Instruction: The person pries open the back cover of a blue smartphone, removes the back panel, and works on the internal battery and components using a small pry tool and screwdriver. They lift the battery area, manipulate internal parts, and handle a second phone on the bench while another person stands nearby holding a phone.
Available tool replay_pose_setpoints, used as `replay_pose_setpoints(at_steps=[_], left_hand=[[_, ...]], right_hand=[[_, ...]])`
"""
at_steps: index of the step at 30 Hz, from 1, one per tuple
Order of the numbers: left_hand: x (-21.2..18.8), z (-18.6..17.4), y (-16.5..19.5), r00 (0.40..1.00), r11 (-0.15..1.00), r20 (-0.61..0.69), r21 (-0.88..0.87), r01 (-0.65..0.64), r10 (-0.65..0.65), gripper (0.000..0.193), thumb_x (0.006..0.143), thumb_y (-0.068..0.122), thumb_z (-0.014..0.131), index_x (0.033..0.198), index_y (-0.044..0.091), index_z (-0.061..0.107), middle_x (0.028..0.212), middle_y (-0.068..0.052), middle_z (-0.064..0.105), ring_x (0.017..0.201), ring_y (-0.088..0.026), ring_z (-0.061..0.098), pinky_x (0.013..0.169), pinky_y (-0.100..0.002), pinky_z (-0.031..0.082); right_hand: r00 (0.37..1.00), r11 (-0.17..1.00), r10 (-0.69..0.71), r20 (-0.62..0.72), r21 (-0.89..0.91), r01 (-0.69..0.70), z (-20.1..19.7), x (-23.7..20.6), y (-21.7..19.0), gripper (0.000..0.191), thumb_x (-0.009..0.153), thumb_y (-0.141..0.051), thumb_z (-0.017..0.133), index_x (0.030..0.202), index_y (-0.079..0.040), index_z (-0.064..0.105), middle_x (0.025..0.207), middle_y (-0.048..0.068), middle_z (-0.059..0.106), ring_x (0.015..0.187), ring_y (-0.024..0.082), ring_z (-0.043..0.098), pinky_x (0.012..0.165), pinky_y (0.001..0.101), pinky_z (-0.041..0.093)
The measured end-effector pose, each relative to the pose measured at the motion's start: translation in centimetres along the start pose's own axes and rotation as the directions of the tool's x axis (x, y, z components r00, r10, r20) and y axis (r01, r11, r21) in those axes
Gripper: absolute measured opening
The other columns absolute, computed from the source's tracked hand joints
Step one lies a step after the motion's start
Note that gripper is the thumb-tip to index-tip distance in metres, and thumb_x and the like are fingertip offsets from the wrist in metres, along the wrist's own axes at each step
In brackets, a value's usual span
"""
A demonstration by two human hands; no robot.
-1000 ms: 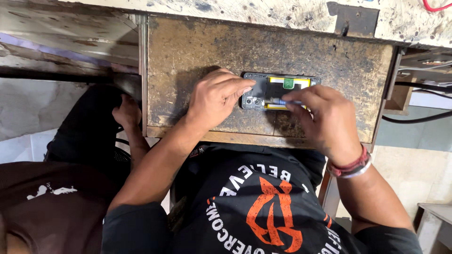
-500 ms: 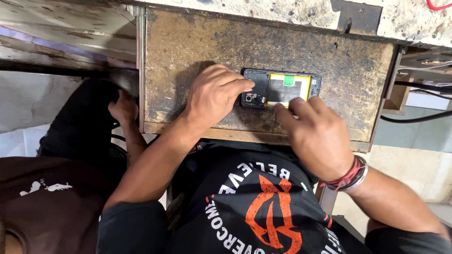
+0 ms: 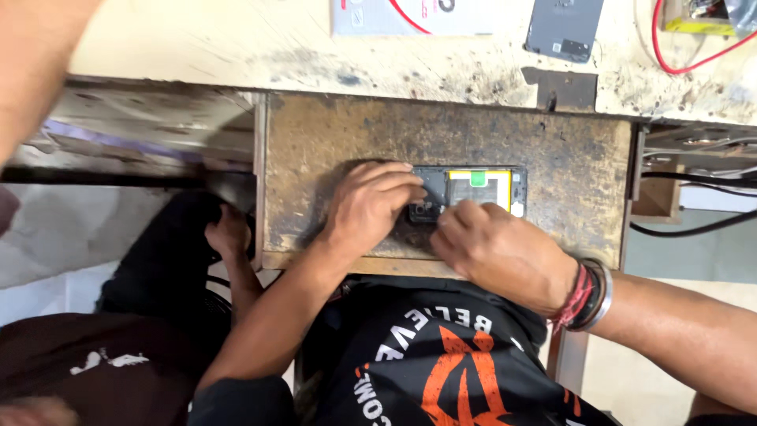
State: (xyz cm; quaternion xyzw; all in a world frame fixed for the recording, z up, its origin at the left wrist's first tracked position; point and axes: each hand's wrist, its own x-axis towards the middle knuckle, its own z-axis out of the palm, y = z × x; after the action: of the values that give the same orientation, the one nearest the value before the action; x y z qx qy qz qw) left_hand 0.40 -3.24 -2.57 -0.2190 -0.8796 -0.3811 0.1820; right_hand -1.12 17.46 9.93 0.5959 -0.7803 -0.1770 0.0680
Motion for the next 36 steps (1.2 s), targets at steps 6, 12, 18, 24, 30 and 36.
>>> replay_pose_setpoints(at_steps=[6, 12, 18, 24, 30, 36], left_hand=[[-0.5, 0.4, -0.2, 0.999, 0.999, 0.031, 0.004, 0.038, -0.038, 0.017, 0.082, 0.003, 0.073, 0.094, 0.013, 0.08, 0.11, -0.002, 0.077, 0.116, -0.022, 0.07, 0.097, -0.041, 0.054], [-0.4, 0.5, -0.1, 0.998, 0.999, 0.053, 0.014, 0.044, -0.045, 0.02, 0.083, 0.002, 0.072, 0.097, 0.013, 0.081, 0.111, -0.002, 0.077, 0.116, -0.022, 0.07, 0.096, -0.04, 0.055], [-0.2, 0.3, -0.1, 0.998, 0.999, 0.054, -0.002, 0.033, -0.033, 0.019, 0.082, 0.001, 0.071, 0.096, 0.011, 0.08, 0.109, -0.004, 0.077, 0.115, -0.024, 0.071, 0.096, -0.04, 0.055], [-0.1, 0.5, 0.0, 0.998, 0.999, 0.044, 0.004, 0.04, -0.04, 0.018, 0.083, 0.003, 0.072, 0.096, 0.012, 0.08, 0.109, -0.004, 0.077, 0.114, -0.024, 0.071, 0.095, -0.04, 0.055], [-0.4, 0.6, -0.4, 0.999, 1.0, 0.039, 0.019, 0.018, -0.019, 0.019, 0.082, 0.002, 0.071, 0.096, 0.012, 0.08, 0.11, -0.004, 0.077, 0.116, -0.024, 0.07, 0.097, -0.041, 0.055], [-0.7, 0.8, -0.7, 0.999, 0.999, 0.034, -0.011, 0.034, -0.034, 0.021, 0.084, 0.001, 0.07, 0.098, 0.011, 0.08, 0.111, -0.004, 0.077, 0.116, -0.024, 0.07, 0.098, -0.04, 0.055]], right_hand=[[0.997, 0.997, -0.071, -0.001, -0.035, 0.071, 0.1, -0.3, 0.2, 0.008, 0.078, -0.021, 0.062, 0.075, -0.013, 0.062, 0.077, -0.001, 0.058, 0.073, 0.014, 0.058, 0.05, 0.0255, 0.047], [0.997, 0.998, -0.035, 0.07, -0.047, 0.038, 0.3, -0.6, 0.3, 0.01, 0.079, -0.022, 0.063, 0.075, -0.012, 0.062, 0.073, -0.001, 0.056, 0.07, 0.016, 0.057, 0.052, 0.0279, 0.046], [0.995, 0.996, 0.042, 0.086, 0.076, -0.048, 0.1, -0.9, 0.3, 0.011, 0.081, -0.022, 0.062, 0.081, -0.012, 0.065, 0.077, 0.001, 0.059, 0.07, 0.016, 0.059, 0.051, 0.0289, 0.048], [0.996, 0.992, 0.061, 0.058, 0.109, -0.067, -0.3, -0.9, 0.7, 0.018, 0.08, -0.021, 0.062, 0.093, -0.011, 0.068, 0.085, 0.001, 0.062, 0.073, 0.015, 0.061, 0.048, 0.0279, 0.051], [0.997, 0.99, 0.058, 0.05, 0.125, -0.064, -0.1, -1.0, 1.0, 0.015, 0.075, -0.02, 0.064, 0.088, -0.013, 0.066, 0.084, 0.002, 0.06, 0.075, 0.017, 0.062, 0.049, 0.0278, 0.053], [0.998, 0.979, 0.055, 0.042, 0.194, -0.062, 0.0, -0.9, 1.2, 0.019, 0.075, -0.019, 0.064, 0.092, -0.013, 0.068, 0.09, 0.003, 0.061, 0.073, 0.017, 0.062, 0.048, 0.0289, 0.053]])
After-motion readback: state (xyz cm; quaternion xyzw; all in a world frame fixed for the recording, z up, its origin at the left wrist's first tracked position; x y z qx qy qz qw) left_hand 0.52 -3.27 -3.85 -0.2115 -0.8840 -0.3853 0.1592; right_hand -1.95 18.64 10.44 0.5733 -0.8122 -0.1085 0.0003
